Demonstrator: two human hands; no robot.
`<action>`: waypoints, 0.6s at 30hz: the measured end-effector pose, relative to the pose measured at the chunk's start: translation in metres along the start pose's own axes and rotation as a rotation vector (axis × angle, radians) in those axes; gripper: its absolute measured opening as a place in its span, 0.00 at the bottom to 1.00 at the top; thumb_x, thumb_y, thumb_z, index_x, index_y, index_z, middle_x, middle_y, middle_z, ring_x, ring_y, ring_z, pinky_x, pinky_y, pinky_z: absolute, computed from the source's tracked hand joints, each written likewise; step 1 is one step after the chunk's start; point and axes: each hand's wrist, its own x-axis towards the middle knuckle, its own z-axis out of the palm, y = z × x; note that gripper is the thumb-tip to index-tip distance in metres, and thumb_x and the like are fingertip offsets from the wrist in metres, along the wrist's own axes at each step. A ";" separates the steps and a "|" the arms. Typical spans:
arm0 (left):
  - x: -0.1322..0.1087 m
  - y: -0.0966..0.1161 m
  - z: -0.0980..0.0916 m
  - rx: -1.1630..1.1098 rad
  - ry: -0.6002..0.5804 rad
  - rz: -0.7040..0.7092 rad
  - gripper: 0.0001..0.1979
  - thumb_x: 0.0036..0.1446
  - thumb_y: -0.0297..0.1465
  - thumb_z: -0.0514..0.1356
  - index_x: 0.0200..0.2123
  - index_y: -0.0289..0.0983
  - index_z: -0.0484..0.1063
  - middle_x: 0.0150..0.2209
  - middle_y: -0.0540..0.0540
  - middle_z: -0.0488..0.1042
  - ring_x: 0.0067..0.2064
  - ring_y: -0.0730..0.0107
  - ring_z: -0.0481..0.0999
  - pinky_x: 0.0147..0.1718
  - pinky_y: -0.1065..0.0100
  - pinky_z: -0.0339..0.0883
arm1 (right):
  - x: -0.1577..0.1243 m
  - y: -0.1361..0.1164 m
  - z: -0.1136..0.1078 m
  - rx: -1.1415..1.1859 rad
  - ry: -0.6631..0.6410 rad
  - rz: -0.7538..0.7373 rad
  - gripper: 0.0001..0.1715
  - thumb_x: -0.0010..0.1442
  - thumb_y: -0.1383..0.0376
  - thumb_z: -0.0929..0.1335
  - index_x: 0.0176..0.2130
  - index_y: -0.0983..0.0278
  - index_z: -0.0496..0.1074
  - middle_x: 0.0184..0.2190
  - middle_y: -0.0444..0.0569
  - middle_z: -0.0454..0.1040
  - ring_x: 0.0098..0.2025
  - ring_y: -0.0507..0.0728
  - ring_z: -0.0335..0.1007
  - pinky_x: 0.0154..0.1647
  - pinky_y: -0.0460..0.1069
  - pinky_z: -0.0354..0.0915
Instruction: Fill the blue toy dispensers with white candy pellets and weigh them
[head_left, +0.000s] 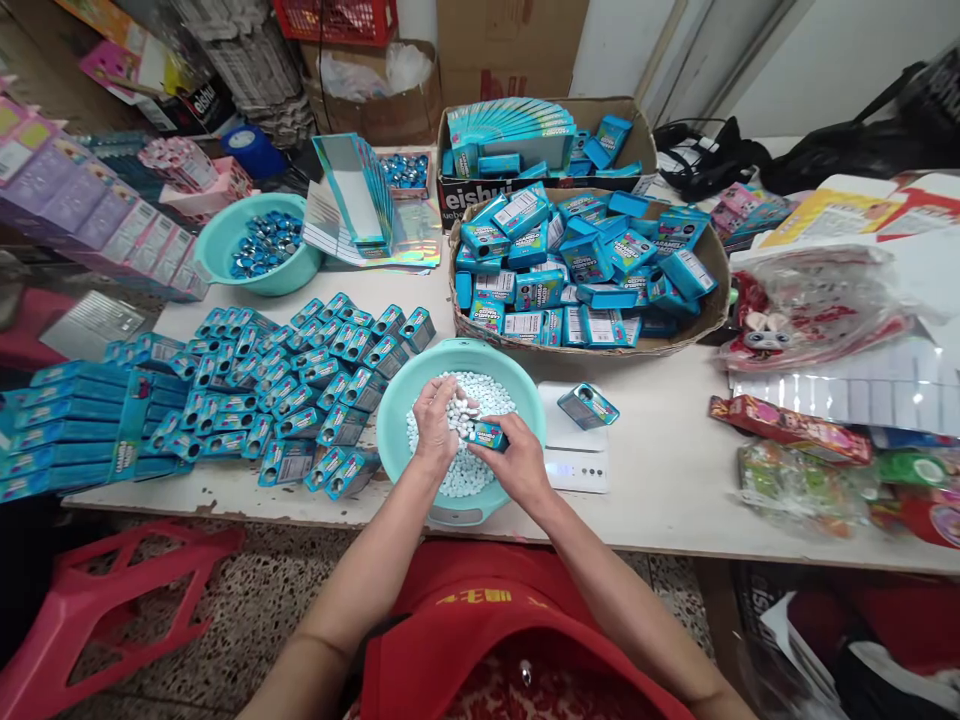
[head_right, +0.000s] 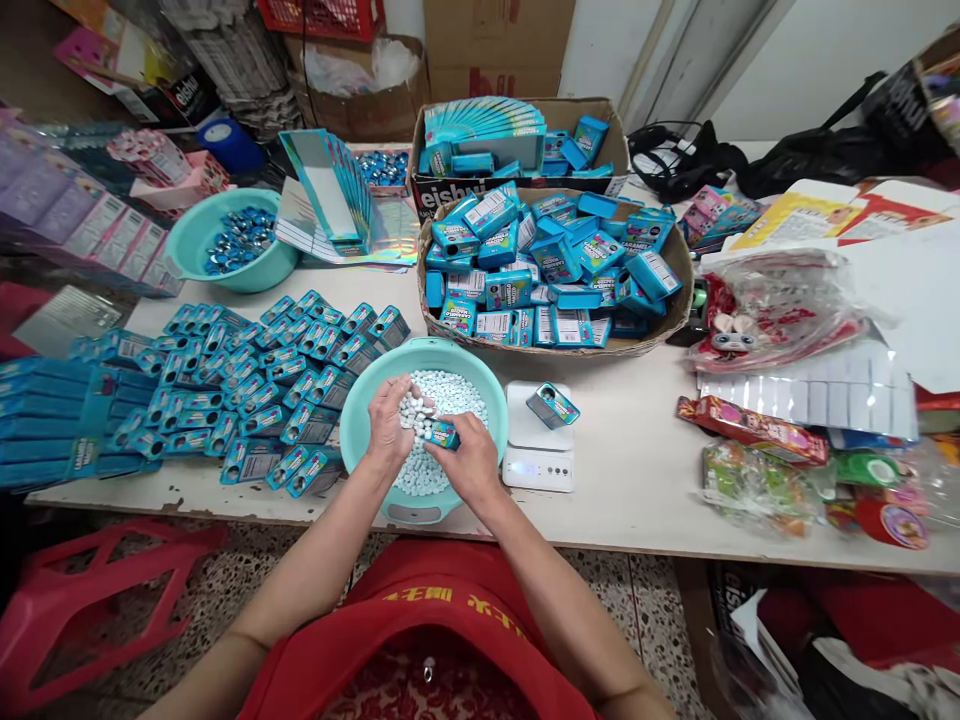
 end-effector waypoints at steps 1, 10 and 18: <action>-0.001 0.000 0.001 -0.005 -0.013 0.007 0.14 0.45 0.36 0.65 0.25 0.36 0.63 0.20 0.56 0.66 0.21 0.75 0.71 0.23 0.72 0.65 | 0.000 0.000 -0.001 0.011 -0.006 0.004 0.18 0.50 0.62 0.74 0.42 0.61 0.72 0.37 0.49 0.72 0.43 0.61 0.69 0.44 0.54 0.64; -0.008 -0.002 0.010 0.027 -0.030 0.022 0.16 0.45 0.38 0.65 0.21 0.36 0.61 0.19 0.54 0.67 0.21 0.76 0.69 0.23 0.72 0.64 | -0.001 0.001 -0.009 0.045 0.005 0.057 0.19 0.49 0.63 0.75 0.42 0.61 0.72 0.37 0.48 0.72 0.43 0.60 0.69 0.43 0.53 0.63; -0.011 -0.004 0.016 0.086 -0.049 0.080 0.15 0.47 0.38 0.64 0.22 0.36 0.62 0.18 0.55 0.64 0.19 0.79 0.66 0.21 0.73 0.61 | -0.001 0.000 -0.011 0.063 0.016 0.061 0.18 0.48 0.62 0.74 0.41 0.61 0.73 0.36 0.48 0.71 0.41 0.60 0.69 0.42 0.53 0.64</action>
